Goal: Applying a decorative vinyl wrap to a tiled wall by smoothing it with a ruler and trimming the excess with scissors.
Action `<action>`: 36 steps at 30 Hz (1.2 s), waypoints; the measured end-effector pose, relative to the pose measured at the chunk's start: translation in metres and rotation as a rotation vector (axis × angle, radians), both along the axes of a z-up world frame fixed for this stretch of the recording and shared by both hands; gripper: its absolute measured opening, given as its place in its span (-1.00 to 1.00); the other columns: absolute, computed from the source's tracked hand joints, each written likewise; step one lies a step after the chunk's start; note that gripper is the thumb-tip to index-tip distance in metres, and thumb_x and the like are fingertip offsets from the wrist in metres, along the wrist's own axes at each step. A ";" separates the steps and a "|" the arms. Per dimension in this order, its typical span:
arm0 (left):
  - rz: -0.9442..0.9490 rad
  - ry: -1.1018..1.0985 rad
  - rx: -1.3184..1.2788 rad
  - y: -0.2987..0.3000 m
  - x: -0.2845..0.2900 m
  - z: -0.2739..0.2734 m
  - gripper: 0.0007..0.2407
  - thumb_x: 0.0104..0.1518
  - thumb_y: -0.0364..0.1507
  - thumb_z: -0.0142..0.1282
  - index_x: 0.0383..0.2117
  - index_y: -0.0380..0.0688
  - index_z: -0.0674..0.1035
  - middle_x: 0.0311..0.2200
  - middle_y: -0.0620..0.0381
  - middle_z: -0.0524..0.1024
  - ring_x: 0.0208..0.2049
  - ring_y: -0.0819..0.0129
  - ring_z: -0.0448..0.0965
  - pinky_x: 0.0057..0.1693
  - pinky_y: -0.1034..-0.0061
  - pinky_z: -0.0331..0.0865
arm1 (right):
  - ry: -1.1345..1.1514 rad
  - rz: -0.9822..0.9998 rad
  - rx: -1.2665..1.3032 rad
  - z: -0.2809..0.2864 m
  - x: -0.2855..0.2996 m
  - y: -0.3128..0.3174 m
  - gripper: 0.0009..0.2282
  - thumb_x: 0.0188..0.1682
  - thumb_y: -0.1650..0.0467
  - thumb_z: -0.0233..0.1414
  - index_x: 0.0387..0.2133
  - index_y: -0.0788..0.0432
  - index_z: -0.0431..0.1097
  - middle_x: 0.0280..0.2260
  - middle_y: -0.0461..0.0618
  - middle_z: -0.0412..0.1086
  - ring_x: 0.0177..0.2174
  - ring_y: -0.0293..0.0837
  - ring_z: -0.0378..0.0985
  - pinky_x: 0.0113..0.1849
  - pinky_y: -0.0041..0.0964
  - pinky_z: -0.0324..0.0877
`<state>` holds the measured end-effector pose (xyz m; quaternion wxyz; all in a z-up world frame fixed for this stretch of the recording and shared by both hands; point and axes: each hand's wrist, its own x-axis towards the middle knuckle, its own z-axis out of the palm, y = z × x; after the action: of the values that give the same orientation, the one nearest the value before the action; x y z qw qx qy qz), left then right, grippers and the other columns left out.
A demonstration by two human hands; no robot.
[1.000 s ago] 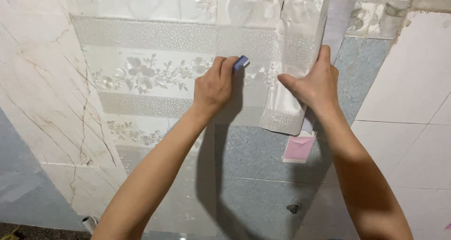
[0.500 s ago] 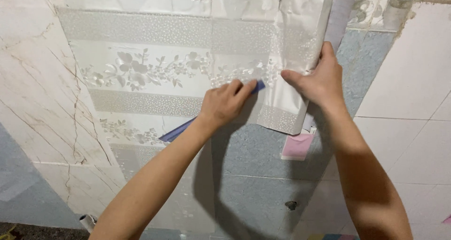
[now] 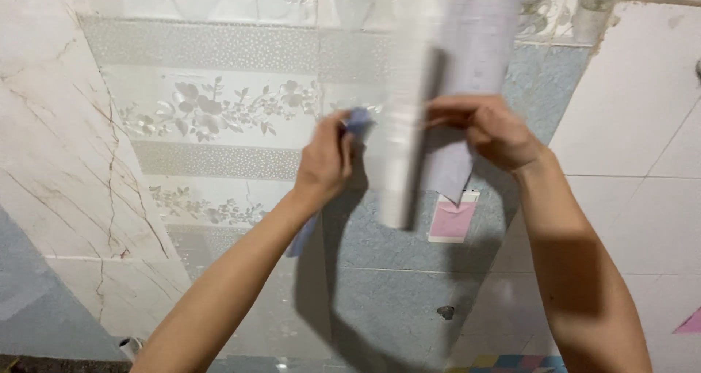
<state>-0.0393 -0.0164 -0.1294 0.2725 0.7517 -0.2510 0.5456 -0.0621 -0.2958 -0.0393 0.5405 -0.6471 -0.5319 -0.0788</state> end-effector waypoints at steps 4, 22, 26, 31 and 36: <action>-0.366 0.174 -0.214 0.007 -0.015 0.034 -0.66 0.39 -0.21 -0.30 0.21 0.00 0.19 -0.04 -0.04 0.42 -0.02 -0.01 0.55 0.07 0.09 0.45 | -0.277 0.102 -0.309 -0.001 -0.013 0.021 -0.53 0.11 0.23 -0.07 0.25 0.17 0.22 0.30 0.37 0.16 0.27 0.33 0.15 0.20 0.34 0.12; -0.304 0.466 -0.367 -0.006 -0.013 0.040 -0.45 0.05 -0.23 0.28 0.19 0.09 0.33 -0.28 -0.06 0.64 -0.19 0.07 0.69 -0.01 0.13 0.51 | -0.398 -0.956 0.307 -0.024 0.029 -0.017 -0.61 -0.12 0.19 0.47 -0.25 0.07 0.44 -0.31 -0.01 0.51 -0.32 -0.07 0.62 -0.32 -0.32 0.48; -0.625 0.414 -0.284 -0.006 -0.006 0.034 -0.62 0.20 -0.31 0.19 0.13 -0.01 0.43 -0.55 0.20 0.47 -0.48 0.41 0.50 -0.25 0.49 0.43 | -0.318 -0.976 0.331 -0.017 0.043 -0.036 -0.33 -0.18 0.33 0.50 0.11 0.19 0.22 -0.28 0.09 0.38 -0.36 -0.02 0.53 -0.30 -0.27 0.48; -0.792 0.518 -0.106 -0.016 -0.033 0.052 -0.68 0.36 -0.31 -0.25 0.16 -0.03 0.43 -0.31 -0.01 0.66 -0.65 0.49 0.55 -0.44 0.60 0.45 | -0.214 -0.982 0.232 -0.010 0.048 -0.052 -0.86 0.01 0.36 0.34 -0.32 0.14 0.55 -0.53 -0.04 0.49 -0.54 -0.31 0.54 -0.53 -0.48 0.36; -0.126 0.234 -0.014 -0.006 0.000 0.063 -0.67 0.17 -0.56 -0.03 0.09 -0.05 0.41 -0.26 -0.03 0.34 -0.24 -0.09 0.55 -0.07 0.11 0.50 | -0.199 -1.058 0.195 -0.013 0.064 -0.065 -0.87 -0.02 0.33 0.35 -0.40 0.08 0.57 -0.59 -0.13 0.45 -0.58 -0.36 0.48 -0.52 -0.53 0.31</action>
<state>-0.0394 -0.0224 -0.0667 0.3390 0.7911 -0.2603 0.4375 0.0015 -0.3606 -0.0518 0.4316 -0.7626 -0.1727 -0.4498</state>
